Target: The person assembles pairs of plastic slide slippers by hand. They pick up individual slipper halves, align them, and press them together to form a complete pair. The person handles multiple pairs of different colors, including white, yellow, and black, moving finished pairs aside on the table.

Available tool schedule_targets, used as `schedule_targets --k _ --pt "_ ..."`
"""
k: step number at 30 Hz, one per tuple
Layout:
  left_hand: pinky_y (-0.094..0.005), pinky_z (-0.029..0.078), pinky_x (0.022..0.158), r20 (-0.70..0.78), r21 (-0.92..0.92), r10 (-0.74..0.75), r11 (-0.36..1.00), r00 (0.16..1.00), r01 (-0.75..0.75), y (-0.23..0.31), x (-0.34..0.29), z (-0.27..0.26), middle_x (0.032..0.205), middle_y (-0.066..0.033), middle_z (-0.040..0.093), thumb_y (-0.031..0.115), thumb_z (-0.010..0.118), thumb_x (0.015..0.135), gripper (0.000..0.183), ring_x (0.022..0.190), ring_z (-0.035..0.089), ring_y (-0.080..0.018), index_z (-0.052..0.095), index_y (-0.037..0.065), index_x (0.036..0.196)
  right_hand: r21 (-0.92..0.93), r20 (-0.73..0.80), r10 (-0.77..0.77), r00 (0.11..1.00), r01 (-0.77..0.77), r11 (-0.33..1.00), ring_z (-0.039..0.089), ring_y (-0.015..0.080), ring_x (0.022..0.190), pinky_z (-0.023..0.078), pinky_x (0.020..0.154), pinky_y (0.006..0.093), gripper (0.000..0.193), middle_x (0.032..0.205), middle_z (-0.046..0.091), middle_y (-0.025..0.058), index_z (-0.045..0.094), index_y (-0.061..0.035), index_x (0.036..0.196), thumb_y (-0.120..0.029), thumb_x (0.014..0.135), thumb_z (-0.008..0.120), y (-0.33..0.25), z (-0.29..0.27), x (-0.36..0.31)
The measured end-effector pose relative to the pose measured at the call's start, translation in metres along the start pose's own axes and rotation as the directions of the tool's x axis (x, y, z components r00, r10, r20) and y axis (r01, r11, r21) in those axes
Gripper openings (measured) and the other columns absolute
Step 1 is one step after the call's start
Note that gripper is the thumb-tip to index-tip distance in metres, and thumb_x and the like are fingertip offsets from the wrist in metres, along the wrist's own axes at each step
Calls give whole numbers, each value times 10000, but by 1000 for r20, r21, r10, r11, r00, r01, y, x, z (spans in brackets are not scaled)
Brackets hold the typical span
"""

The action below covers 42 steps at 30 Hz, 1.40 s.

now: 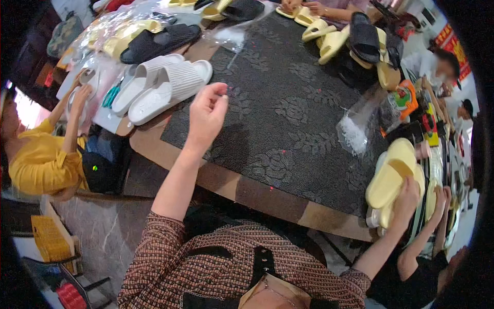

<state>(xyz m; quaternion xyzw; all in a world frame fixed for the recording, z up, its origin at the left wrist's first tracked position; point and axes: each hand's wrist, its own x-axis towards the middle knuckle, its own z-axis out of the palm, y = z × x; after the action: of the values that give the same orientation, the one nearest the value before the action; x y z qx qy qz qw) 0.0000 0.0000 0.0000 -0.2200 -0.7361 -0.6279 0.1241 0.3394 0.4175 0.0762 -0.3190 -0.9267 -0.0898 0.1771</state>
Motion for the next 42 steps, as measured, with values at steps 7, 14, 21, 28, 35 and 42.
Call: schedule_targets --k 7,14,21,28,35,42 --pt "-425 447 853 -157 703 333 699 930 -132 -62 52 -129 1037 -198 607 117 611 781 340 975 568 -347 586 -34 1084 -27 -50 210 976 -212 977 564 353 1025 438 877 415 328 1113 593 195 551 -44 1221 -181 956 415 92 28 -40" --pt "-460 459 818 -124 815 -70 562 990 141 -91 92 -167 996 -245 638 429 674 716 578 966 599 -396 607 -50 1032 81 -201 161 966 -148 986 585 316 1015 447 882 369 277 1073 627 166 594 -12 1137 -162 949 456 22 -6 -27" --pt "-459 473 773 -60 730 -169 665 984 159 -89 104 -122 876 -275 640 367 684 718 462 876 620 -413 624 -70 854 373 -211 98 973 -13 928 630 254 919 471 821 335 230 1010 658 156 616 24 1089 -96 921 512 -23 7 -17" --pt "-355 489 660 172 403 -92 915 981 15 -41 43 -41 807 -192 668 215 647 769 356 731 637 -201 624 -107 918 558 -111 -68 991 119 822 656 280 834 495 762 342 163 895 671 172 650 0 996 -67 863 583 -113 -2 4" --pt "-270 465 665 454 6 -275 952 848 306 35 -17 36 857 -61 633 139 599 848 267 756 560 -101 599 -78 1004 725 -113 -425 898 367 583 628 323 900 498 790 353 227 989 643 173 615 -8 1049 -76 832 610 -192 16 12" --pt "-235 438 685 517 -98 -182 958 836 269 61 -58 51 897 -34 582 103 605 858 261 765 519 -73 583 -41 1075 674 -12 -387 922 293 678 589 320 922 464 821 378 317 1002 626 187 580 -3 1119 -156 843 610 -221 44 23"
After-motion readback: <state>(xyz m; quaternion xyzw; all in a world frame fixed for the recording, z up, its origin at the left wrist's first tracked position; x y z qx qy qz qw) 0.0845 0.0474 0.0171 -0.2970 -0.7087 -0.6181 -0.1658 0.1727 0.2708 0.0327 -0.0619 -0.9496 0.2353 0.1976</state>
